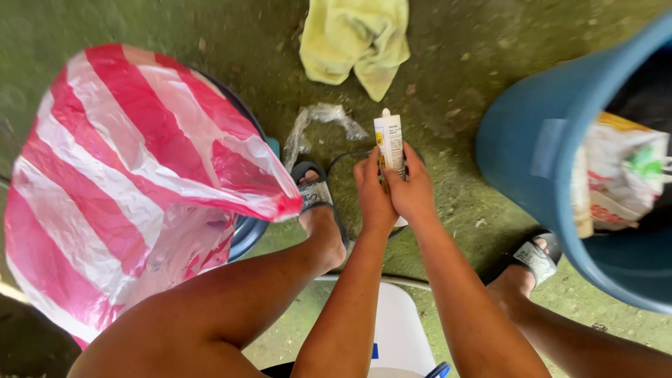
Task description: Organizing laundry and household items into a bucket and carrying a storage container.
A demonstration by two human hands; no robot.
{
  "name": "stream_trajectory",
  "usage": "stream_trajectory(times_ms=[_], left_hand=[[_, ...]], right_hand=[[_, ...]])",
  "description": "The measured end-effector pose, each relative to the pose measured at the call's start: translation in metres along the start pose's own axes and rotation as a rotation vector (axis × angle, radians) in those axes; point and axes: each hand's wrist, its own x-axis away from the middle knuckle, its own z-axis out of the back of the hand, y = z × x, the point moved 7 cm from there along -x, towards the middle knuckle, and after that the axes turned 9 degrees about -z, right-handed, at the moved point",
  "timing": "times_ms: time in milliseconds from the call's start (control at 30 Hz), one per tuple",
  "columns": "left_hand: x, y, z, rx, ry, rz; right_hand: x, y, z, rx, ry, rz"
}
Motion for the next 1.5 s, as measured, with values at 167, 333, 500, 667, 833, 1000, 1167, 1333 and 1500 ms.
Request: stream_trajectory(times_ms=[167, 333, 500, 667, 833, 1000, 1167, 1333, 1500], left_hand=[[0.003, 0.135, 0.012, 0.047, -0.013, -0.107], [0.042, 0.260, -0.005, 0.059, -0.012, -0.351], [0.095, 0.324, -0.057, 0.177, -0.097, -0.492], [0.119, 0.330, -0.112, 0.127, -0.263, -0.471], [0.112, 0.315, -0.131, -0.071, -0.332, -0.494], [0.107, 0.298, -0.138, -0.297, -0.331, -0.559], [0.107, 0.294, -0.128, -0.307, -0.299, -0.602], [0.093, 0.291, -0.092, -0.253, -0.242, -0.574], [0.056, 0.283, -0.039, -0.290, -0.170, -0.503]], right_hand=[[0.051, -0.068, 0.079, -0.194, 0.123, 0.186], [0.117, -0.105, 0.179, -0.313, 0.297, 0.367], [0.180, -0.109, 0.276, -0.172, 0.464, 0.475], [0.173, -0.068, 0.324, -0.121, 0.561, 0.349], [0.145, -0.042, 0.328, -0.118, 0.515, 0.416], [0.127, -0.022, 0.326, -0.164, 0.518, 0.252], [0.133, -0.027, 0.312, -0.139, 0.528, 0.380], [0.140, -0.055, 0.276, -0.150, 0.449, 0.277], [0.133, -0.088, 0.225, -0.336, 0.426, 0.516]])
